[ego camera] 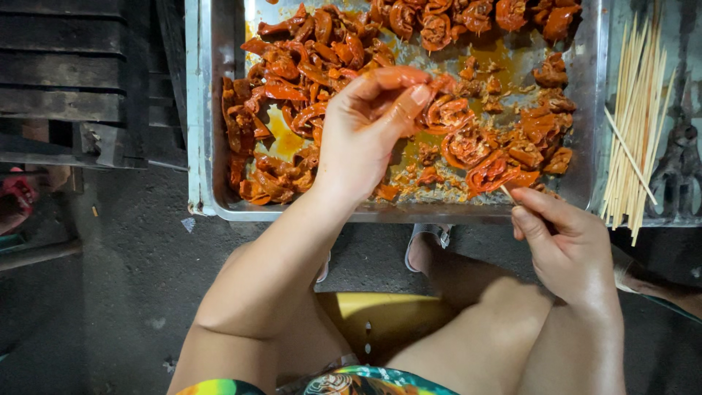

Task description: The person skewers marinated pieces of meat onto wooden sticks from a metal tray and places the finished skewers at the top of the tray.

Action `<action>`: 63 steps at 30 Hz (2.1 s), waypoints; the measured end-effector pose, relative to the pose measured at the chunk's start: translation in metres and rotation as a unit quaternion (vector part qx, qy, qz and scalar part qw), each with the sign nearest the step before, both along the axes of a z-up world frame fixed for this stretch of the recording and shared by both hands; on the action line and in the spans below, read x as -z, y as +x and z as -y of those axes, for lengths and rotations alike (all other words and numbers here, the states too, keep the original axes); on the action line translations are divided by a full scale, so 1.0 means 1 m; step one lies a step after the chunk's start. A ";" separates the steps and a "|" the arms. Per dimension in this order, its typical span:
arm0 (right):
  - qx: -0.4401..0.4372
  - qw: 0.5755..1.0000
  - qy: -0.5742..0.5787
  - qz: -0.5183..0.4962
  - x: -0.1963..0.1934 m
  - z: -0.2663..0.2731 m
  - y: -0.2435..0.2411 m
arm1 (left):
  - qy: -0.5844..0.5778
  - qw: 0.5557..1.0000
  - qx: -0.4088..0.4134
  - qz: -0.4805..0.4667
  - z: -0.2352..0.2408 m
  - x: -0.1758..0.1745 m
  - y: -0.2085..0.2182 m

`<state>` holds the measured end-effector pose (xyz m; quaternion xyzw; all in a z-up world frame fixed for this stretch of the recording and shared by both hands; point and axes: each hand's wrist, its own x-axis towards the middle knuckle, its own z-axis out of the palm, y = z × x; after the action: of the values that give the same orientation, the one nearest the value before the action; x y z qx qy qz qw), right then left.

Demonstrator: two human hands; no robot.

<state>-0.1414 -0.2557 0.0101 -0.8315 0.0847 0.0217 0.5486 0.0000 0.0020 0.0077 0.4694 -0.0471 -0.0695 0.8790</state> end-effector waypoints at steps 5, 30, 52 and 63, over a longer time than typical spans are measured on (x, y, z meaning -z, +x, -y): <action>0.005 1.000 -0.005 0.000 0.005 0.001 -0.001 | 0.051 0.998 0.028 0.012 0.000 0.006 0.000; 0.013 0.998 0.026 -0.047 0.023 -0.017 0.014 | 0.002 0.995 0.100 0.010 0.025 0.013 -0.013; -0.010 0.829 -0.559 -0.002 -0.037 0.118 0.209 | 0.528 0.804 0.000 0.275 -0.019 0.020 -0.055; -0.003 0.804 -0.593 -0.038 -0.014 0.144 0.263 | 0.520 0.802 -0.006 0.294 -0.021 0.013 -0.059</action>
<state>0.1221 -0.3995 0.0237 -0.9935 0.0997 0.0005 -0.0557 -0.0592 0.0233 -0.0050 0.8542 -0.2575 0.0634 0.4473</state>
